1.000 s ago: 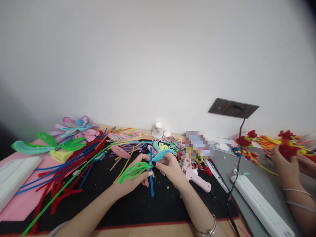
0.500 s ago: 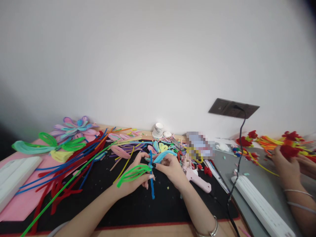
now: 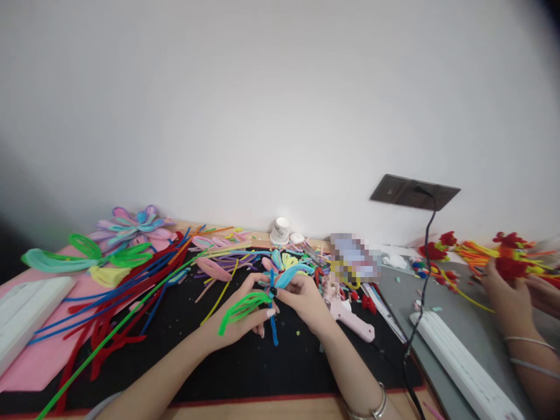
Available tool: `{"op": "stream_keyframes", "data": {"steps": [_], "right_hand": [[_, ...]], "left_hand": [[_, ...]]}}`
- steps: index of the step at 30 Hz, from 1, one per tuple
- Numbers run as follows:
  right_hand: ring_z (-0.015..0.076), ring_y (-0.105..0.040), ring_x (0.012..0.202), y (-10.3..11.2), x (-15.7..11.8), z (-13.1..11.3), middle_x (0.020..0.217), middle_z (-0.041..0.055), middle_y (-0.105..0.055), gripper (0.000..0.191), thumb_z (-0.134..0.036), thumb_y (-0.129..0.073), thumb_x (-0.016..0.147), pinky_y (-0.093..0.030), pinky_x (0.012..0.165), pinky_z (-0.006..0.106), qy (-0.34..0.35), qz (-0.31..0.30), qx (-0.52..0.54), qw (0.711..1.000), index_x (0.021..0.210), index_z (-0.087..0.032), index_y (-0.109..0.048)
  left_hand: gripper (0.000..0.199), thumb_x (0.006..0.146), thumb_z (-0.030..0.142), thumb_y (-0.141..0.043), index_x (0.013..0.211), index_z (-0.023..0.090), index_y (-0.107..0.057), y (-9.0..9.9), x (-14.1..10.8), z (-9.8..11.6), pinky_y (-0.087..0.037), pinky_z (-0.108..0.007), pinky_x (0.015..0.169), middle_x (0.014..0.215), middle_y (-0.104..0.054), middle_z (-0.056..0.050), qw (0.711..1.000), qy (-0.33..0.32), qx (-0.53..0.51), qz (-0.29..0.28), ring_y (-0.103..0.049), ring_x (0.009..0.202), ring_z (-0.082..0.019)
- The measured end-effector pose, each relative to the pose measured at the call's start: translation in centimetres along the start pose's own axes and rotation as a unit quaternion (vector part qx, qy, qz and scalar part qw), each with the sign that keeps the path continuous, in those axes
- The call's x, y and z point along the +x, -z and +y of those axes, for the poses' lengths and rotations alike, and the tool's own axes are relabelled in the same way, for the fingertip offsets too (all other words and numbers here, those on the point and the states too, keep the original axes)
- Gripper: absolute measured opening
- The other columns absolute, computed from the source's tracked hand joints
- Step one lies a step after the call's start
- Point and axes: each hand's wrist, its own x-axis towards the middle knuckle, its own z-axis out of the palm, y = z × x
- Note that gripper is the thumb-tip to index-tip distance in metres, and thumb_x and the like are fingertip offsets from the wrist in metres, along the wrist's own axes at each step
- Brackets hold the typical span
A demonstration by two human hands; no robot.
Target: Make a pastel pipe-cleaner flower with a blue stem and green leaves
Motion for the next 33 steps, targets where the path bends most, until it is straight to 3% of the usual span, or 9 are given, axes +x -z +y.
{"op": "stream_keyframes", "data": {"steps": [5,12,17,22,29,33], "right_hand": [[0.018,-0.06,0.072,0.0,0.1,-0.2,0.068,0.0014,-0.062,0.016,-0.025,-0.062,0.074,-0.047,0.068,0.028,-0.014,-0.003,0.069,0.998,0.085,-0.015,-0.069],[0.0209,-0.06,0.079,0.0,0.1,-0.6,0.073,0.0033,-0.063,0.013,-0.029,-0.063,0.074,-0.046,0.07,0.029,-0.009,0.024,0.078,0.997,0.073,-0.017,-0.066],[0.0167,-0.055,0.064,0.2,0.2,-0.3,0.064,0.0016,-0.061,0.018,-0.031,-0.063,0.072,-0.041,0.058,0.025,-0.029,0.056,0.039,0.997,0.077,-0.015,-0.068],[0.0082,-0.038,0.045,0.4,0.3,-0.2,0.056,-0.0021,-0.055,0.019,-0.032,-0.063,0.071,-0.026,0.044,0.022,-0.053,0.068,0.04,0.995,0.073,-0.013,-0.066],[0.0063,-0.031,0.041,0.4,0.3,-0.5,0.05,-0.0044,-0.047,0.023,-0.034,-0.065,0.07,-0.021,0.042,0.022,-0.063,0.081,0.07,0.992,0.063,-0.014,-0.059],[0.0057,-0.028,0.04,0.3,0.3,-0.1,0.047,-0.0054,-0.044,0.026,-0.037,-0.066,0.069,-0.019,0.041,0.022,-0.066,0.074,0.087,0.991,0.061,-0.014,-0.055]], "left_hand": [[0.045,0.084,0.039,-0.052,0.119,0.024,-0.03,0.0,-0.1,1.0,-0.051,-0.027,0.056,0.079,-0.063,0.002,1.0,0.02,-0.003,0.009,-0.061,0.054,-0.012],[0.044,0.084,0.037,-0.051,0.121,0.021,-0.034,0.2,-0.2,1.7,-0.049,-0.026,0.055,0.061,-0.057,0.006,0.999,0.014,0.011,0.029,-0.061,0.054,-0.014],[0.038,0.083,0.036,-0.053,0.115,0.021,-0.04,0.6,-0.2,1.8,-0.049,-0.026,0.057,0.079,-0.06,0.001,0.998,-0.011,0.024,0.05,-0.06,0.057,-0.012],[0.037,0.084,0.04,-0.052,0.113,0.02,-0.044,1.2,-0.3,1.3,-0.048,-0.025,0.055,0.066,-0.059,0.002,0.997,0.002,0.051,0.065,-0.059,0.057,-0.013],[0.033,0.083,0.042,-0.05,0.107,0.019,-0.051,1.2,0.1,0.8,-0.051,-0.026,0.055,0.091,-0.065,-0.005,0.997,0.034,0.027,0.07,-0.061,0.06,-0.012],[0.028,0.085,0.04,-0.047,0.1,0.018,-0.054,1.3,0.2,0.5,-0.05,-0.025,0.054,0.089,-0.066,-0.005,0.997,0.007,0.043,0.066,-0.061,0.058,-0.012]]}}
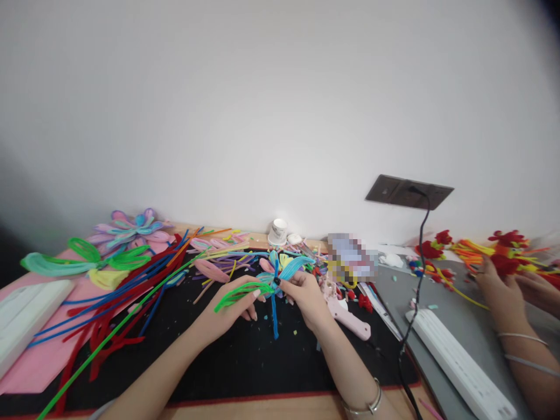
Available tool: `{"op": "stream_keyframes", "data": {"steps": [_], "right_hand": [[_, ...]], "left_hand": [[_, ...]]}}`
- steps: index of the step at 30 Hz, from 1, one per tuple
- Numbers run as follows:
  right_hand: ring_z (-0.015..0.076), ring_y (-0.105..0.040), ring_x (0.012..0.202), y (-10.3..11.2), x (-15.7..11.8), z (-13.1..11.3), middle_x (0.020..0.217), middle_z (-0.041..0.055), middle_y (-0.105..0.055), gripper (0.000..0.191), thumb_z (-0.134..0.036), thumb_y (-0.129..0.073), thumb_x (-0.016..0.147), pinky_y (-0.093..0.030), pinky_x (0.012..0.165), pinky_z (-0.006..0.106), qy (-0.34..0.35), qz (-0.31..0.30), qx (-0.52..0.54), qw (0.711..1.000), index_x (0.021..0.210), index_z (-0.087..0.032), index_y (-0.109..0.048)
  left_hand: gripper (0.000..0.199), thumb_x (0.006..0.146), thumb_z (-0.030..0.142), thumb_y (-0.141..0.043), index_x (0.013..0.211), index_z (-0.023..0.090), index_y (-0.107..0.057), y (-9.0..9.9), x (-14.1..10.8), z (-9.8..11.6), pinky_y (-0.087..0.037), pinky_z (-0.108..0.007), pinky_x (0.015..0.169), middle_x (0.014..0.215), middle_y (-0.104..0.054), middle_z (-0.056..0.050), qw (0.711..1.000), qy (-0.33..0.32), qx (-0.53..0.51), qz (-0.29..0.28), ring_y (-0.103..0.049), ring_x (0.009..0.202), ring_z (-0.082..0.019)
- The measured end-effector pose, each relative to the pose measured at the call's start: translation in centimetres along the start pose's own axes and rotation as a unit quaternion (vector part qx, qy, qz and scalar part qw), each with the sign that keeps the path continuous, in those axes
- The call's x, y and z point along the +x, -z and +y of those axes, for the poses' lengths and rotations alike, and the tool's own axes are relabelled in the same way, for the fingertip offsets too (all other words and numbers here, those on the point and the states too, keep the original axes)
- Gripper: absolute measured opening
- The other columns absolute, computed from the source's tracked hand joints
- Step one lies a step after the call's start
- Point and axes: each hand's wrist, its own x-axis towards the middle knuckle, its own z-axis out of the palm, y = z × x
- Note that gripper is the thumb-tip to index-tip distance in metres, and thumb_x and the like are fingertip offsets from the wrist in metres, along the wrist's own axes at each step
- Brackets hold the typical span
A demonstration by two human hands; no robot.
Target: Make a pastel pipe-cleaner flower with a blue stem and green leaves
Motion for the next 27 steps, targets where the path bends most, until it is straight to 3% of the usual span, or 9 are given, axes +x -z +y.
{"op": "stream_keyframes", "data": {"steps": [8,14,19,27], "right_hand": [[0.0055,-0.029,0.041,0.0,0.13,0.45,0.047,-0.0061,-0.041,0.026,-0.034,-0.066,0.07,-0.019,0.041,0.021,0.004,-0.005,0.008,1.0,0.058,-0.015,-0.052],[0.0058,-0.03,0.039,-0.14,0.03,0.5,0.043,-0.0067,-0.041,0.03,-0.037,-0.068,0.068,-0.021,0.04,0.021,0.003,-0.003,0.006,1.0,0.054,-0.015,-0.052],[0.0057,-0.031,0.039,-0.29,-0.03,0.41,0.044,-0.0064,-0.042,0.029,-0.038,-0.069,0.067,-0.022,0.04,0.021,0.001,0.004,0.008,1.0,0.056,-0.014,-0.056],[0.0059,-0.031,0.038,-0.43,-0.07,0.5,0.042,-0.0071,-0.041,0.029,-0.035,-0.068,0.067,-0.02,0.041,0.021,-0.001,0.009,0.004,1.0,0.053,-0.016,-0.053]], "left_hand": [[0.025,0.083,0.04,-0.051,0.088,0.016,-0.058,-0.26,0.13,0.04,-0.048,-0.024,0.051,0.071,-0.063,-0.001,0.997,-0.032,0.053,0.037,-0.057,0.051,-0.011],[0.024,0.082,0.038,-0.053,0.09,0.016,-0.061,-0.61,0.17,0.01,-0.047,-0.024,0.05,0.064,-0.061,0.001,0.995,-0.026,0.047,0.085,-0.055,0.049,-0.011],[0.031,0.083,0.038,-0.05,0.065,0.016,-0.061,-0.62,0.21,-0.17,-0.046,-0.023,0.052,0.05,-0.058,0.001,0.991,-0.042,0.087,0.097,-0.057,0.048,-0.012],[0.029,0.081,0.034,-0.053,0.06,0.017,-0.061,-0.8,0.17,0.21,-0.045,-0.022,0.05,0.048,-0.061,0.001,0.983,-0.057,0.13,0.121,-0.058,0.047,-0.013]]}}
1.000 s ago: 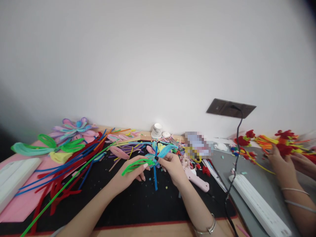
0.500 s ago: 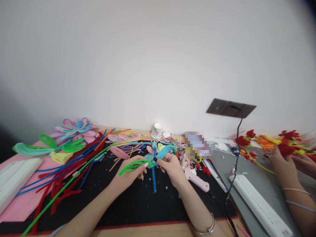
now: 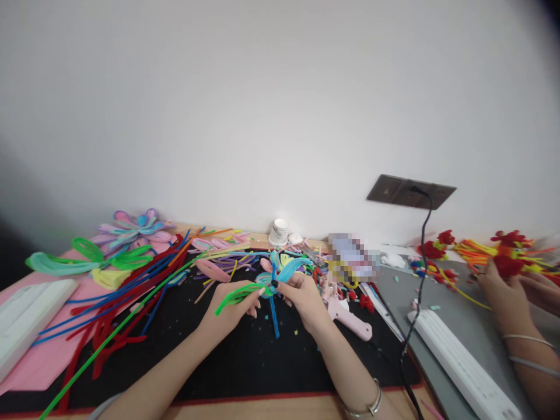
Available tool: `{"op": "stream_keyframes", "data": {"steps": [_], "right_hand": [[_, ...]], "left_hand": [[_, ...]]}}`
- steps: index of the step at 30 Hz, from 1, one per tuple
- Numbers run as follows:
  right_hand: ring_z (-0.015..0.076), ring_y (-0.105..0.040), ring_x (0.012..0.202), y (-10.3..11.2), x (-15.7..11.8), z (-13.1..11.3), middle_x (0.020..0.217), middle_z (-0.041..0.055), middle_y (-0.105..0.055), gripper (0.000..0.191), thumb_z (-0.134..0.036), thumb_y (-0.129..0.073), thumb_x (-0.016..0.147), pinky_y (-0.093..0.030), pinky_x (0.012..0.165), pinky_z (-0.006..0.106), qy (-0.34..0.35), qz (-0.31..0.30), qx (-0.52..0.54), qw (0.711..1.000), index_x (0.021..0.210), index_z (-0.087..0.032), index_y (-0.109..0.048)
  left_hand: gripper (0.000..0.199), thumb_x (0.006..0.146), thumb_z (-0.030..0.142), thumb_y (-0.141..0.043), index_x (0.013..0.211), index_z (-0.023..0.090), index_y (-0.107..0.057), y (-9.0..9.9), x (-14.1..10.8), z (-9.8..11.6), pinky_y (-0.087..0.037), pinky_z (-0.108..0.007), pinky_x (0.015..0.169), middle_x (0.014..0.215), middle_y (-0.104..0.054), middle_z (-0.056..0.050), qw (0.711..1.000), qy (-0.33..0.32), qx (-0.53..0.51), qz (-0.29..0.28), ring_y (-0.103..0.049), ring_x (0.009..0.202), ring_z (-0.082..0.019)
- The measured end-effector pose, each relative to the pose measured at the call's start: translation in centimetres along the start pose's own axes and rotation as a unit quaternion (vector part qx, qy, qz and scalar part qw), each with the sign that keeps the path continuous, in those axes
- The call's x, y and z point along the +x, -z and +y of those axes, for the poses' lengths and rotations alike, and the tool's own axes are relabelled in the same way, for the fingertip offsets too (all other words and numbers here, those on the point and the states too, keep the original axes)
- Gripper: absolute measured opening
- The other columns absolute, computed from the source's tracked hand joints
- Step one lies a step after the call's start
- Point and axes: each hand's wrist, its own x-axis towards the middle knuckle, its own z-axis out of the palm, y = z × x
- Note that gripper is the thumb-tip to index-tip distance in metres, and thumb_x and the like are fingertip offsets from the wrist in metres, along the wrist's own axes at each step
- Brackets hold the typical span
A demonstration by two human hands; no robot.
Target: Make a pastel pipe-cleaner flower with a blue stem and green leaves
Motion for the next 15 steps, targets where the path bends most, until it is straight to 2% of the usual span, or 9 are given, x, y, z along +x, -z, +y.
{"op": "stream_keyframes", "data": {"steps": [4,9,15], "right_hand": [[0.0066,-0.034,0.039,-0.07,-0.05,-0.13,0.043,-0.0062,-0.044,0.026,-0.032,-0.068,0.067,-0.023,0.041,0.021,0.003,0.005,0.004,1.0,0.053,-0.016,-0.054],[0.0104,-0.049,0.048,-0.29,-0.05,-0.45,0.052,-0.0014,-0.058,0.019,-0.029,-0.069,0.064,-0.037,0.049,0.023,-0.001,0.018,0.031,0.999,0.055,-0.015,-0.06],[0.0141,-0.057,0.058,-0.46,-0.09,-0.46,0.062,0.0016,-0.063,0.013,-0.027,-0.07,0.064,-0.044,0.054,0.024,0.0,0.002,0.063,0.998,0.067,-0.015,-0.066]], "left_hand": [[0.029,0.083,0.033,-0.052,0.059,0.017,-0.061,-0.02,0.03,0.22,-0.044,-0.022,0.051,0.048,-0.061,0.001,0.999,-0.022,0.033,0.008,-0.059,0.047,-0.013],[0.03,0.083,0.032,-0.051,0.059,0.017,-0.061,-0.11,0.0,0.21,-0.044,-0.022,0.052,0.049,-0.062,0.0,0.998,-0.034,0.056,0.02,-0.06,0.047,-0.013],[0.029,0.084,0.032,-0.05,0.061,0.017,-0.061,-0.01,-0.04,0.3,-0.044,-0.021,0.051,0.049,-0.061,0.001,0.996,-0.05,0.074,0.025,-0.059,0.047,-0.012]]}}
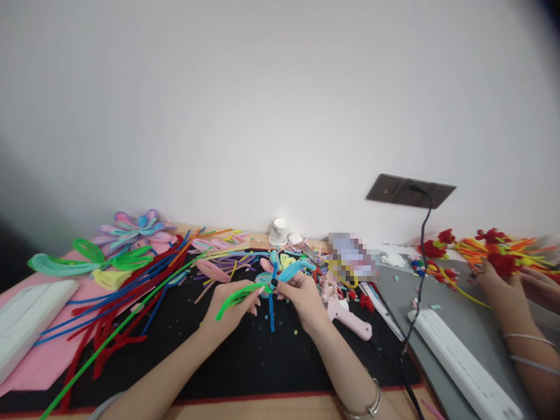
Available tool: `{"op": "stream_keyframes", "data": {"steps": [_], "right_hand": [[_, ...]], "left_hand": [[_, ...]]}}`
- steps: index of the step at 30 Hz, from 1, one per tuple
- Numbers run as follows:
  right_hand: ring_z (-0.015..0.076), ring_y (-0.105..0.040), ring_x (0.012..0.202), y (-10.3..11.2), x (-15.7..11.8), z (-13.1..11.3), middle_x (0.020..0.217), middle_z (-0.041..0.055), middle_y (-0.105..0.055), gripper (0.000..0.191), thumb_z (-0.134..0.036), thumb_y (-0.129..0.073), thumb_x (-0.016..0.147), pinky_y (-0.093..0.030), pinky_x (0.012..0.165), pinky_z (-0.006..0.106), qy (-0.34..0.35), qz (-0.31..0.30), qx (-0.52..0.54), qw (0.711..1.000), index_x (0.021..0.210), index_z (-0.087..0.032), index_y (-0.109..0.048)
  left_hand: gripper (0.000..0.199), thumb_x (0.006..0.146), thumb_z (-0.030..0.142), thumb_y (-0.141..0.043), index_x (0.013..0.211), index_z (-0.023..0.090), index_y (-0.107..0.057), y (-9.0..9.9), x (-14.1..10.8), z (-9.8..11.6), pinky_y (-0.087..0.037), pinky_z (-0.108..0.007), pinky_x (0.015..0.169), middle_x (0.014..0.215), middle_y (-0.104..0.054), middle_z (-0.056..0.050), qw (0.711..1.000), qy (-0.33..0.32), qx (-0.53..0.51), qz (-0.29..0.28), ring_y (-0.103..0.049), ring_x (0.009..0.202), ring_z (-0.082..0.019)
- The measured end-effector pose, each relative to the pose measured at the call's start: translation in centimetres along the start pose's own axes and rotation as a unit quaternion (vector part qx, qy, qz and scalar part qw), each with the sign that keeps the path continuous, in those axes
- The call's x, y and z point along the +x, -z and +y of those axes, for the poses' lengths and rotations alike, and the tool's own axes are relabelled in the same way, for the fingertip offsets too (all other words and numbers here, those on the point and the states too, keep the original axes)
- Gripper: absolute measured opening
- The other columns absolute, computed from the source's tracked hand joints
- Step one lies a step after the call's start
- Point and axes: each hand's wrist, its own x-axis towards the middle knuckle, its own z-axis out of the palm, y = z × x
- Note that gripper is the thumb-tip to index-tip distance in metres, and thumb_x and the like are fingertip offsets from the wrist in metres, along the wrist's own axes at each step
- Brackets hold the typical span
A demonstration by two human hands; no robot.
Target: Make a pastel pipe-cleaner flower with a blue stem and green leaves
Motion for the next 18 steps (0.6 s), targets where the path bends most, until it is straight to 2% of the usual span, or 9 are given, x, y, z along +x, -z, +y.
{"op": "stream_keyframes", "data": {"steps": [7,12,18], "right_hand": [[0.0117,-0.052,0.052,0.01,-0.05,0.04,0.057,-0.0004,-0.059,0.014,-0.029,-0.068,0.066,-0.04,0.045,0.021,0.023,-0.002,-0.023,0.999,0.067,-0.015,-0.064],[0.0062,-0.036,0.04,0.24,0.03,0.13,0.048,-0.0047,-0.047,0.019,-0.033,-0.064,0.071,-0.026,0.038,0.019,0.022,-0.006,-0.06,0.998,0.066,-0.015,-0.06],[0.0057,-0.023,0.044,0.24,-0.17,-0.02,0.051,-0.0053,-0.036,0.019,-0.031,-0.063,0.07,-0.017,0.039,0.02,0.015,-0.006,-0.047,0.999,0.062,-0.015,-0.056]], "left_hand": [[0.03,0.084,0.03,-0.049,0.06,0.016,-0.06,-0.07,0.05,0.1,-0.044,-0.02,0.05,0.048,-0.06,0.002,1.0,-0.007,0.009,0.012,-0.059,0.045,-0.011],[0.03,0.084,0.03,-0.049,0.06,0.016,-0.06,-0.01,-0.02,0.12,-0.044,-0.02,0.05,0.048,-0.06,0.002,1.0,-0.007,0.013,0.012,-0.059,0.046,-0.011],[0.029,0.085,0.031,-0.05,0.061,0.017,-0.06,0.05,-0.12,0.11,-0.044,-0.02,0.053,0.049,-0.061,0.002,1.0,0.0,0.018,0.021,-0.059,0.048,-0.01]]}}
